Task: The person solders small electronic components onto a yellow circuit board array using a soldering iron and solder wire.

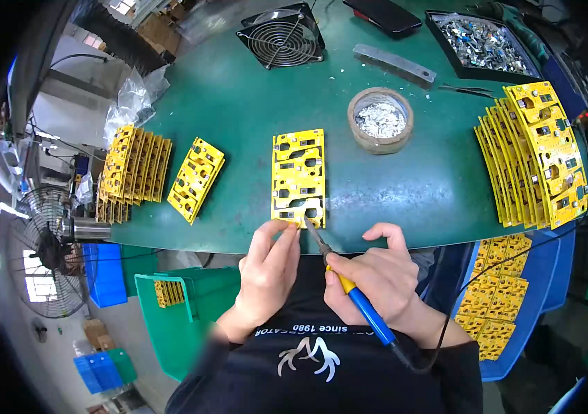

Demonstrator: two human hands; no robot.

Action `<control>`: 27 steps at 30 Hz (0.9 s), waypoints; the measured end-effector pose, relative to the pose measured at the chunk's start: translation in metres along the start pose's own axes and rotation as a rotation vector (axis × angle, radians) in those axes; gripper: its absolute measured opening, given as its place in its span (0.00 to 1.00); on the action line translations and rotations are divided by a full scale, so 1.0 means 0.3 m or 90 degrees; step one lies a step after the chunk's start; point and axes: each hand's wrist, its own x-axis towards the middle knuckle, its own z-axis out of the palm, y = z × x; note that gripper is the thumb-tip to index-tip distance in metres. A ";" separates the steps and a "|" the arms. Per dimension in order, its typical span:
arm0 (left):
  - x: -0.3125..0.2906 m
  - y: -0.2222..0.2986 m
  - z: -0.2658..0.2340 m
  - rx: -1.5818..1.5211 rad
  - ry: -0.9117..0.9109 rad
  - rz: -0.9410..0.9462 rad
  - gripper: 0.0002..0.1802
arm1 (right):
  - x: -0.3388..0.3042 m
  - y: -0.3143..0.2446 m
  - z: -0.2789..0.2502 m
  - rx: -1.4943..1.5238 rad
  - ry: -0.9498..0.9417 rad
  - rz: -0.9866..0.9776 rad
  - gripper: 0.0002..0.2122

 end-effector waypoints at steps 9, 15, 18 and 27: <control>0.000 -0.003 0.012 0.000 0.020 0.013 0.15 | -0.001 0.000 0.013 0.006 -0.015 0.009 0.13; 0.005 -0.005 0.001 -0.005 -0.006 0.013 0.15 | -0.004 -0.004 0.022 0.001 -0.008 -0.001 0.14; 0.001 -0.018 -0.004 0.004 -0.017 0.016 0.17 | -0.003 -0.007 0.016 -0.002 -0.023 -0.006 0.14; 0.019 -0.064 -0.041 0.067 -0.120 0.095 0.32 | -0.012 -0.012 0.020 -0.003 -0.026 0.025 0.11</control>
